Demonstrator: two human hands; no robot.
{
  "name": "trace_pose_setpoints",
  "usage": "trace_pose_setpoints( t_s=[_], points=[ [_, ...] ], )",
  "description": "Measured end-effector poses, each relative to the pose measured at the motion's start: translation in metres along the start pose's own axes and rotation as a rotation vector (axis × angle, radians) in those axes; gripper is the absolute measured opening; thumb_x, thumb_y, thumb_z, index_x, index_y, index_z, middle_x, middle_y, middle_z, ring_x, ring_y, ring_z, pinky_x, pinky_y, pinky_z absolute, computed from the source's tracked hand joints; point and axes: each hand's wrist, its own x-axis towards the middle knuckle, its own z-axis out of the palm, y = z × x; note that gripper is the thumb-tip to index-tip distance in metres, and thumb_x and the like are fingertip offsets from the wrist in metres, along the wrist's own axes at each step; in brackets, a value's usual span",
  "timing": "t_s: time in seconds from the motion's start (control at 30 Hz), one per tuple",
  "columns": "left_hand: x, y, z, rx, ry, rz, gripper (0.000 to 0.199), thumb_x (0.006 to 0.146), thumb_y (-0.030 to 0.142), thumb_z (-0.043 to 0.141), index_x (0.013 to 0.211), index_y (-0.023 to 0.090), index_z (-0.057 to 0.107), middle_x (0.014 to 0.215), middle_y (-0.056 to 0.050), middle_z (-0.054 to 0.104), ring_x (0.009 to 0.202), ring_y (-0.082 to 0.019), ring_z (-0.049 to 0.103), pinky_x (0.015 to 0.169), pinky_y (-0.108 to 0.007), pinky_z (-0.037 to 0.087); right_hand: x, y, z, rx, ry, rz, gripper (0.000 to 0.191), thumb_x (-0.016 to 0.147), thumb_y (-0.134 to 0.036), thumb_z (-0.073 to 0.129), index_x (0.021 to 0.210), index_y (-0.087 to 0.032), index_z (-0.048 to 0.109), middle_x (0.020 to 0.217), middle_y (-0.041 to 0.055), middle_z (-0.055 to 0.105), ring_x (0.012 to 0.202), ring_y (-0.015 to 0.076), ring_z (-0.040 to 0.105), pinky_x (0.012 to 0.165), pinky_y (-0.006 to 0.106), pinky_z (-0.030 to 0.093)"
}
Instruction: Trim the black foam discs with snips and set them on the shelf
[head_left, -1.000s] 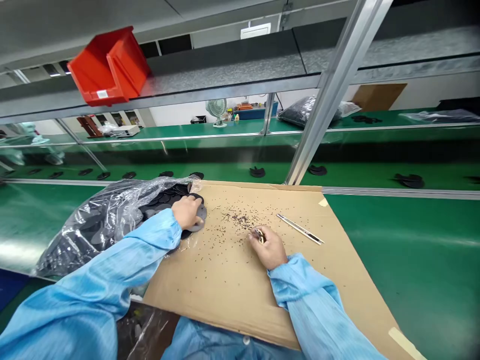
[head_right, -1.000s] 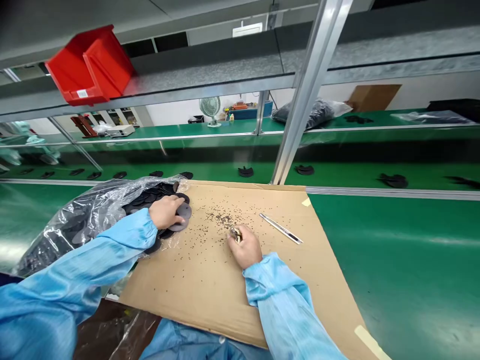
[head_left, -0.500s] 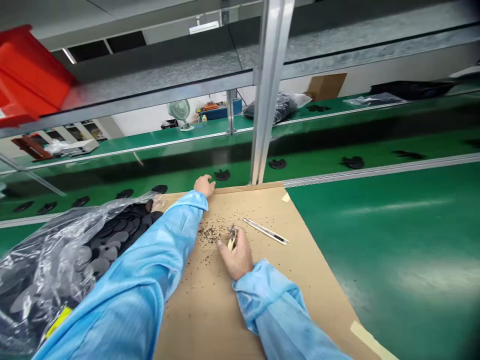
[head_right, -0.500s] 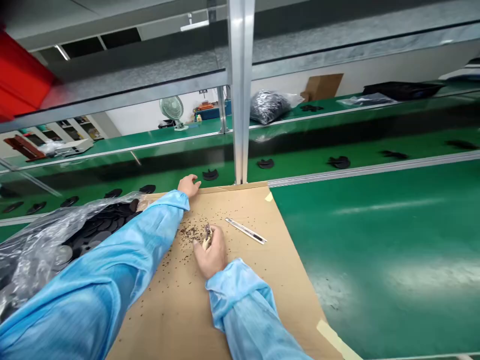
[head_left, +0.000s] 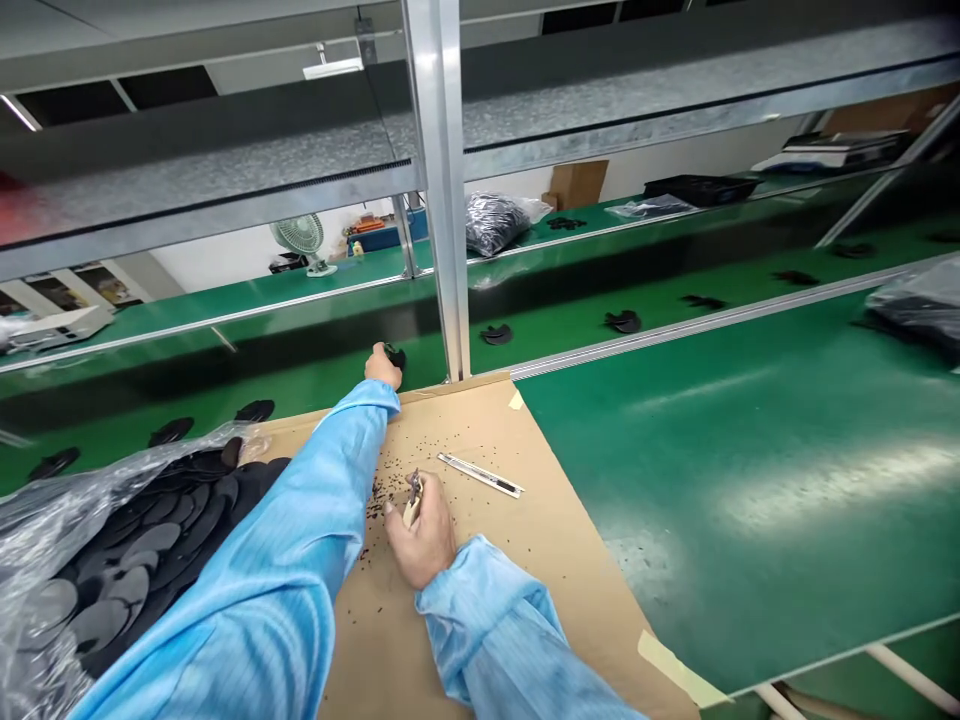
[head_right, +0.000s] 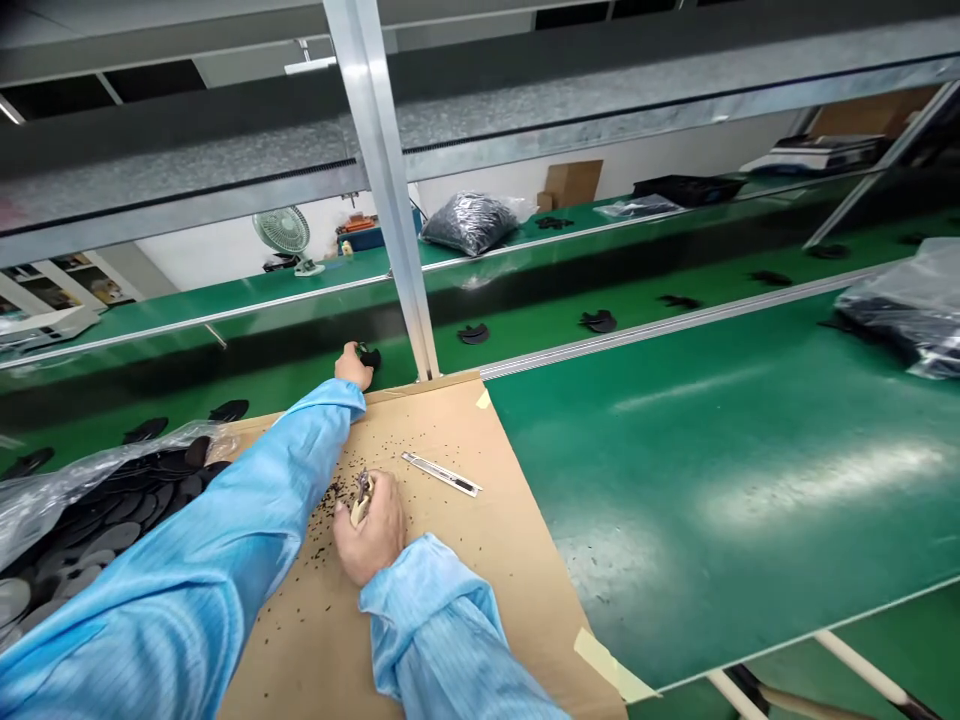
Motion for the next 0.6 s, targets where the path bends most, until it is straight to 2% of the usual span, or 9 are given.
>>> trace_pose_setpoints(
  t_s=[0.07, 0.17, 0.23, 0.3, 0.37, 0.4, 0.47, 0.53, 0.6],
  points=[
    [-0.013, 0.0, -0.015, -0.083, 0.013, 0.032, 0.057, 0.073, 0.016, 0.063, 0.127, 0.017, 0.045, 0.111, -0.01, 0.065, 0.108, -0.024, 0.058, 0.092, -0.033, 0.044, 0.002, 0.001, 0.0, 0.002, 0.001, 0.019, 0.035, 0.071, -0.031, 0.059, 0.102, -0.022, 0.046, 0.092, 0.0053, 0.058, 0.084, 0.0226, 0.057, 0.075, 0.037, 0.046],
    [-0.039, -0.013, -0.052, -0.183, 0.001, 0.047, 0.034, 0.077, 0.021, 0.059, 0.112, 0.018, 0.058, 0.097, -0.006, 0.068, 0.09, -0.02, 0.063, 0.078, -0.03, 0.05, 0.005, 0.001, -0.002, -0.007, -0.008, 0.077, 0.038, 0.072, -0.041, 0.061, 0.1, -0.021, 0.046, 0.085, 0.0041, 0.058, 0.076, 0.0207, 0.055, 0.07, 0.035, 0.045],
    [-0.064, -0.032, -0.082, -0.342, -0.03, 0.035, 0.026, 0.079, 0.023, 0.056, 0.104, 0.017, 0.061, 0.09, -0.005, 0.067, 0.074, -0.016, 0.062, 0.063, -0.027, 0.049, 0.007, 0.0, -0.004, -0.018, -0.028, 0.1, 0.038, 0.072, -0.046, 0.061, 0.096, -0.02, 0.047, 0.079, 0.0021, 0.055, 0.07, 0.0184, 0.053, 0.066, 0.033, 0.044],
    [-0.094, -0.056, -0.111, -0.596, -0.09, 0.007, 0.02, 0.078, 0.023, 0.056, 0.097, 0.017, 0.06, 0.083, -0.004, 0.064, 0.061, -0.012, 0.056, 0.05, -0.023, 0.043, 0.008, 0.001, -0.005, -0.007, -0.05, 0.086, 0.037, 0.073, -0.049, 0.061, 0.091, -0.02, 0.049, 0.075, 0.0002, 0.053, 0.067, 0.0163, 0.05, 0.065, 0.031, 0.043],
    [-0.129, -0.081, -0.134, -0.83, -0.165, -0.06, 0.014, 0.078, 0.023, 0.057, 0.09, 0.016, 0.059, 0.075, -0.003, 0.061, 0.053, -0.009, 0.05, 0.043, -0.02, 0.036, 0.008, 0.002, -0.006, 0.065, -0.073, 0.071, 0.036, 0.074, -0.05, 0.06, 0.09, -0.019, 0.051, 0.074, -0.0003, 0.052, 0.067, 0.0151, 0.05, 0.066, 0.03, 0.044],
    [-0.146, -0.094, -0.142, -0.908, -0.201, -0.111, 0.013, 0.078, 0.024, 0.058, 0.088, 0.016, 0.057, 0.074, -0.003, 0.06, 0.052, -0.008, 0.049, 0.042, -0.019, 0.035, 0.007, 0.003, -0.006, 0.117, -0.079, 0.081, 0.037, 0.074, -0.051, 0.059, 0.093, -0.019, 0.052, 0.076, 0.0002, 0.053, 0.068, 0.015, 0.051, 0.067, 0.03, 0.045],
    [-0.179, -0.115, -0.152, -1.039, -0.258, -0.221, 0.014, 0.079, 0.027, 0.058, 0.089, 0.017, 0.055, 0.076, -0.004, 0.061, 0.057, -0.01, 0.053, 0.046, -0.02, 0.041, 0.004, 0.001, -0.005, 0.2, -0.078, 0.119, 0.044, 0.075, -0.052, 0.058, 0.101, -0.017, 0.054, 0.083, 0.0027, 0.057, 0.074, 0.0161, 0.054, 0.071, 0.031, 0.046],
    [-0.205, -0.132, -0.154, -1.144, -0.287, -0.287, 0.019, 0.081, 0.029, 0.057, 0.096, 0.019, 0.053, 0.084, -0.005, 0.063, 0.067, -0.014, 0.06, 0.056, -0.026, 0.05, 0.002, -0.004, -0.005, 0.215, -0.071, 0.138, 0.05, 0.075, -0.052, 0.058, 0.109, -0.016, 0.055, 0.092, 0.006, 0.061, 0.083, 0.0183, 0.057, 0.077, 0.033, 0.047],
    [-0.221, -0.145, -0.15, -1.208, -0.295, -0.294, 0.023, 0.084, 0.032, 0.055, 0.103, 0.021, 0.051, 0.091, -0.005, 0.064, 0.074, -0.017, 0.063, 0.064, -0.032, 0.054, 0.003, -0.015, -0.004, 0.188, -0.093, 0.118, 0.052, 0.076, -0.052, 0.058, 0.113, -0.017, 0.056, 0.1, 0.0079, 0.062, 0.094, 0.0202, 0.057, 0.083, 0.034, 0.047]
  ],
)
